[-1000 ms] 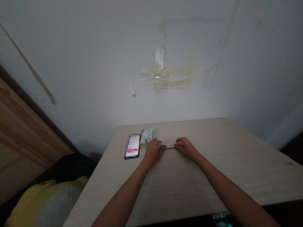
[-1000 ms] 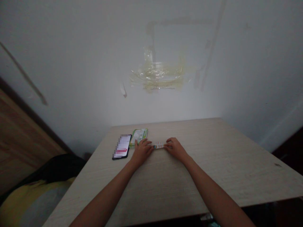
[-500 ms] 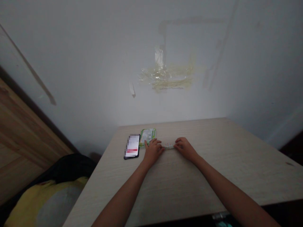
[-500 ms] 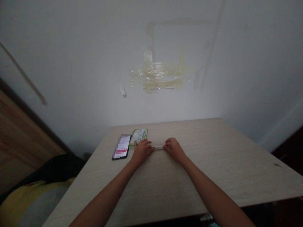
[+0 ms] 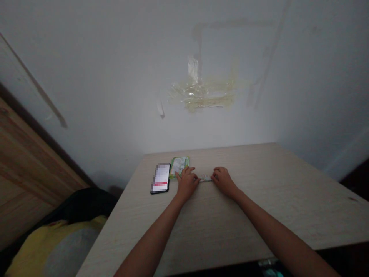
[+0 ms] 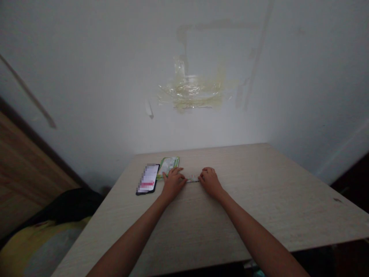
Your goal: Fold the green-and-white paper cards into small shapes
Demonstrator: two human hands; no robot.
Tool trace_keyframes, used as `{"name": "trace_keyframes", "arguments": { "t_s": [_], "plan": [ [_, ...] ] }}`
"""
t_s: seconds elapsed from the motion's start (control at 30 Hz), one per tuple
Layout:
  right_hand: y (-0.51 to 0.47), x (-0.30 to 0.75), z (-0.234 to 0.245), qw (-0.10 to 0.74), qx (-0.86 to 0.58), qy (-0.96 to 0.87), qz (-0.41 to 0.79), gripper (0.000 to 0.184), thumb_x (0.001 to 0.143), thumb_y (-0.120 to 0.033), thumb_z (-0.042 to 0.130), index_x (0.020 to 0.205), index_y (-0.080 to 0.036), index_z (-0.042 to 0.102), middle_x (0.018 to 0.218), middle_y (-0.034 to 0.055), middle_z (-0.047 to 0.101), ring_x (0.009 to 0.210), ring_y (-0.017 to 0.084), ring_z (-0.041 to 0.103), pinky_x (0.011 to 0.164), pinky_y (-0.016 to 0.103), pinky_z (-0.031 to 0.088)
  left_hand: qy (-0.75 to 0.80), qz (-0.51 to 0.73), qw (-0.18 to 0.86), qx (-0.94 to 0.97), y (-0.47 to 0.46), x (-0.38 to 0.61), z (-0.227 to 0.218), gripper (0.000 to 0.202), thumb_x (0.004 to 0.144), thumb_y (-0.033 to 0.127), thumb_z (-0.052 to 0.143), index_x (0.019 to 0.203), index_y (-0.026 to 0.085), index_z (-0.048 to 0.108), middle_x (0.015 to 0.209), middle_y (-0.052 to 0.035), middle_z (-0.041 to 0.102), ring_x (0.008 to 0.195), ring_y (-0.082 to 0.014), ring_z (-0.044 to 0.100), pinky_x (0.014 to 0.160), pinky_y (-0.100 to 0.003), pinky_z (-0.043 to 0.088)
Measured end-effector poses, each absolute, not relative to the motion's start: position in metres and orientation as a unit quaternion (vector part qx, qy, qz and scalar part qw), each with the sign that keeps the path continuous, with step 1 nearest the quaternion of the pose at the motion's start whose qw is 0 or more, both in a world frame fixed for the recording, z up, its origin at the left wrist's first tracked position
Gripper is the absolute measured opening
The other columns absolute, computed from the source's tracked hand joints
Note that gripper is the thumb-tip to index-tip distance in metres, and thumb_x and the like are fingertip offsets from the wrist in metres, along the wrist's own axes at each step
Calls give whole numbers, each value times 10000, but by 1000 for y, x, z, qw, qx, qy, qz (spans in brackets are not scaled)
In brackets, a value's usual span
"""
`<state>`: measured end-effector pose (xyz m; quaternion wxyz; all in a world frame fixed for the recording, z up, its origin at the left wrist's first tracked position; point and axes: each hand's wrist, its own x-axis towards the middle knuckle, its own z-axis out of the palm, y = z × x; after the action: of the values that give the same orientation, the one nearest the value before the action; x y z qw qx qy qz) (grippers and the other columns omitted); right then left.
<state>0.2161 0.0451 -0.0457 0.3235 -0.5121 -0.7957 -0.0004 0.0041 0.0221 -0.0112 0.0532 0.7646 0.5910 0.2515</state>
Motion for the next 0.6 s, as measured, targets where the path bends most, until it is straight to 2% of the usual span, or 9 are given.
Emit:
{"name": "trace_keyframes", "arguments": {
  "t_s": [0.17,0.23,0.37,0.5,0.6],
  "plan": [
    [41,213,-42,308,-528,-791,8,103,868,-217,543,908,-148,609,1016,122,572,1023,239,488,923,373,400,587,247,58,769,22,3,-11,88,836,311,626,828,246,685,1374,-20,534,1374,-301,312,1055,-755,-11],
    [40,214,-41,311,-523,-793,20,117,871,-216,533,950,-156,595,1007,114,567,1005,234,492,914,375,405,572,252,57,778,21,2,-10,90,848,298,608,903,266,671,1388,-16,528,1385,-298,303,1049,-763,-17],
    [37,215,-39,321,-508,-798,33,138,875,-211,528,991,-177,594,1034,110,557,1025,239,488,925,387,399,521,253,60,813,18,2,-10,246,882,234,541,1095,335,611,1424,7,501,1415,-263,274,1064,-743,-27],
    [36,217,-38,326,-504,-799,37,141,875,-190,526,998,-182,596,1039,102,554,1035,235,490,933,378,397,471,223,79,850,15,2,-10,361,905,164,457,1166,375,589,1349,31,578,1426,-222,262,1072,-715,-78],
    [37,217,-39,331,-507,-795,43,130,870,-170,518,973,-173,597,1020,102,559,1023,231,495,928,374,399,446,206,80,867,13,1,-9,338,910,198,465,1140,395,617,1280,46,629,1423,-222,266,1058,-706,-131]
  ]
}}
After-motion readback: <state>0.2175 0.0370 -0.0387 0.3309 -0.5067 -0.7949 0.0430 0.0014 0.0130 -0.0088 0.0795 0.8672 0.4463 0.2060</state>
